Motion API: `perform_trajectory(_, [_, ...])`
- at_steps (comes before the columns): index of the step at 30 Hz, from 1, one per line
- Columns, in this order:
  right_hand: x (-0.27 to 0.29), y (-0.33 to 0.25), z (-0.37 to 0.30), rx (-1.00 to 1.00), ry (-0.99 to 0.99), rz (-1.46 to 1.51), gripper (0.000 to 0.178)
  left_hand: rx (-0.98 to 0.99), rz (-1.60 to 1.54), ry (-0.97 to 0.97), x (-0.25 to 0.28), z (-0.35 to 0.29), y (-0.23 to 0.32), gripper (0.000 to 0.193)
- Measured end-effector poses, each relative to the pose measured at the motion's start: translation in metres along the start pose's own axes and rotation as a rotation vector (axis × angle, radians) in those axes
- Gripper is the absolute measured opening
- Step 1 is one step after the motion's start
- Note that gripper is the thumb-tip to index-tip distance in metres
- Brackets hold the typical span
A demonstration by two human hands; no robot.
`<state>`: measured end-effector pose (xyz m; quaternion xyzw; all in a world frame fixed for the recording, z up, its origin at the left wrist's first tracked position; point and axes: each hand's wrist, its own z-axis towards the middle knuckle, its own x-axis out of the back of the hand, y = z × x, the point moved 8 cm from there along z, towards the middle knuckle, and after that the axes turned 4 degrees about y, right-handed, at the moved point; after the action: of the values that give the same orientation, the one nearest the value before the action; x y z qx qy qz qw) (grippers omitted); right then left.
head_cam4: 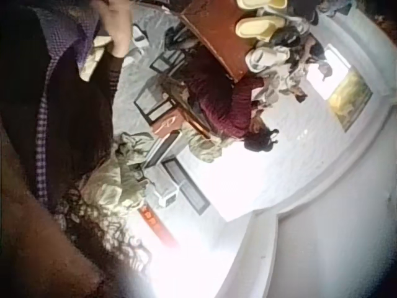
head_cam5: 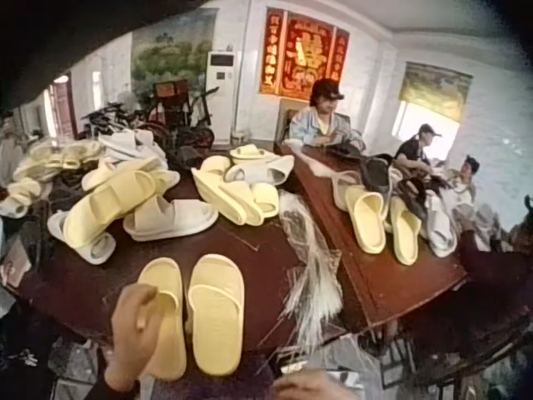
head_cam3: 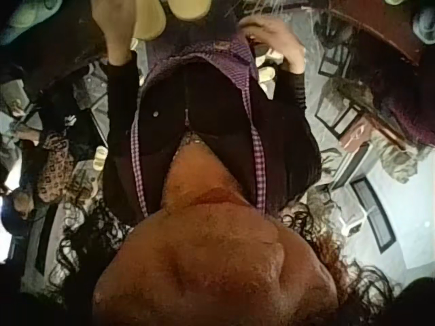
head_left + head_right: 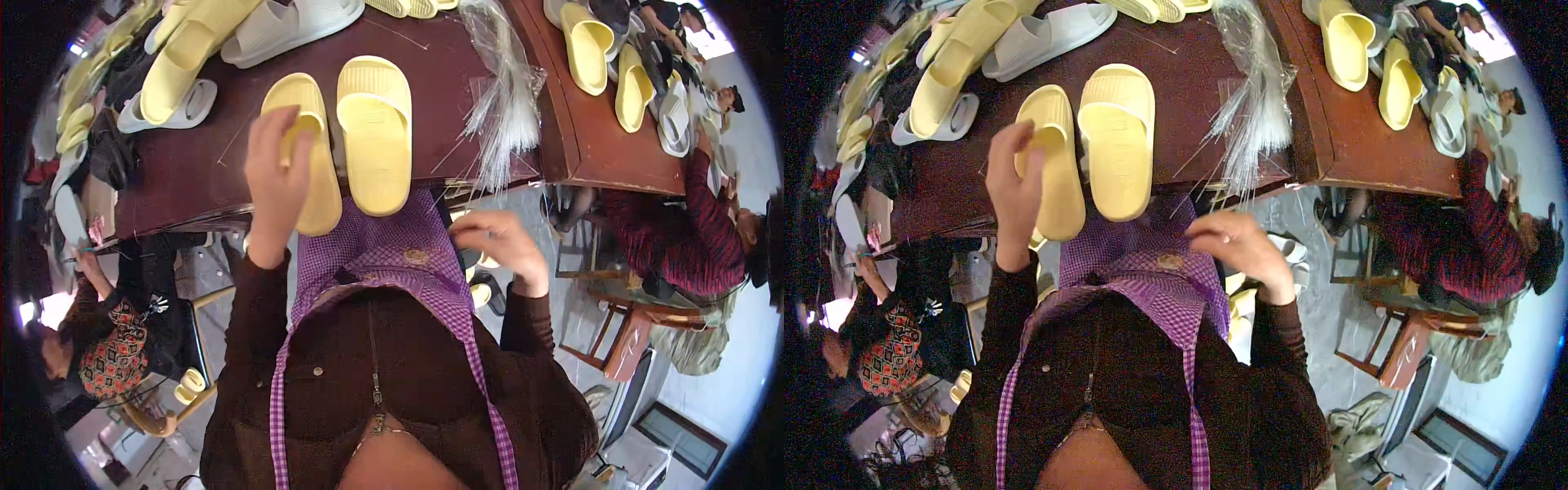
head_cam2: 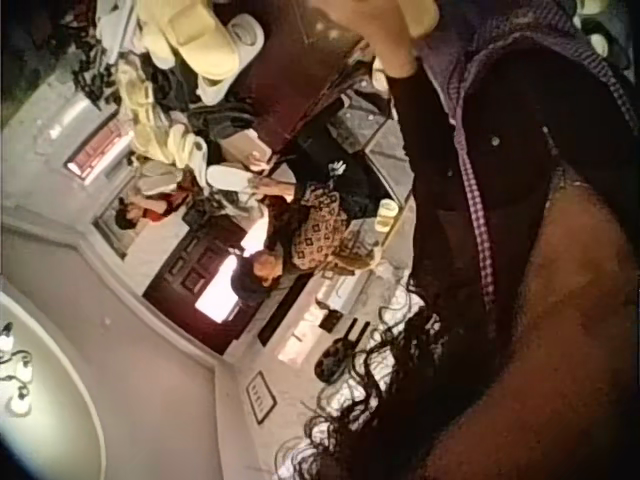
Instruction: The person pairs slippers and connects each pair with plastic tag fasteners by hand before setting them down.
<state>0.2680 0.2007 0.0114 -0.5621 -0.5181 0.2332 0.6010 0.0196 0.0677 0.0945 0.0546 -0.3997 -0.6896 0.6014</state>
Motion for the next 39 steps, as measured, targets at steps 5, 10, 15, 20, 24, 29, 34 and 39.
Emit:
perform_trajectory(5, [0.083,-0.005,0.016,0.09,0.664,-0.164,0.013,-0.057,-0.037,-0.11,-0.018,-0.021,0.033,0.026])
perform_trajectory(10, [0.095,-0.011,0.05,0.335,0.812,-0.632,0.012,0.003,-0.104,-0.188,-0.024,-0.034,0.034,0.028])
perform_trajectory(15, [0.085,-0.006,0.068,0.335,0.779,-0.811,0.01,0.092,-0.158,-0.228,-0.025,-0.041,0.027,0.028])
perform_trajectory(20, [0.081,0.0,0.073,0.341,0.759,-0.88,0.007,0.125,-0.228,-0.238,-0.032,-0.042,0.025,0.028])
perform_trajectory(24, [0.083,-0.004,0.071,0.349,0.775,-0.864,0.006,0.14,-0.258,-0.255,-0.037,-0.042,0.029,0.028])
perform_trajectory(29, [0.08,-0.008,0.079,0.384,0.74,-0.834,0.008,0.1,-0.292,-0.259,-0.046,-0.046,0.031,0.028])
perform_trajectory(34, [0.075,0.0,0.089,0.345,0.717,-0.906,0.008,0.104,-0.272,-0.291,-0.047,-0.051,0.034,0.026])
perform_trajectory(39, [0.075,0.004,0.092,0.329,0.713,-0.923,0.009,0.154,-0.264,-0.324,-0.047,-0.055,0.031,0.025])
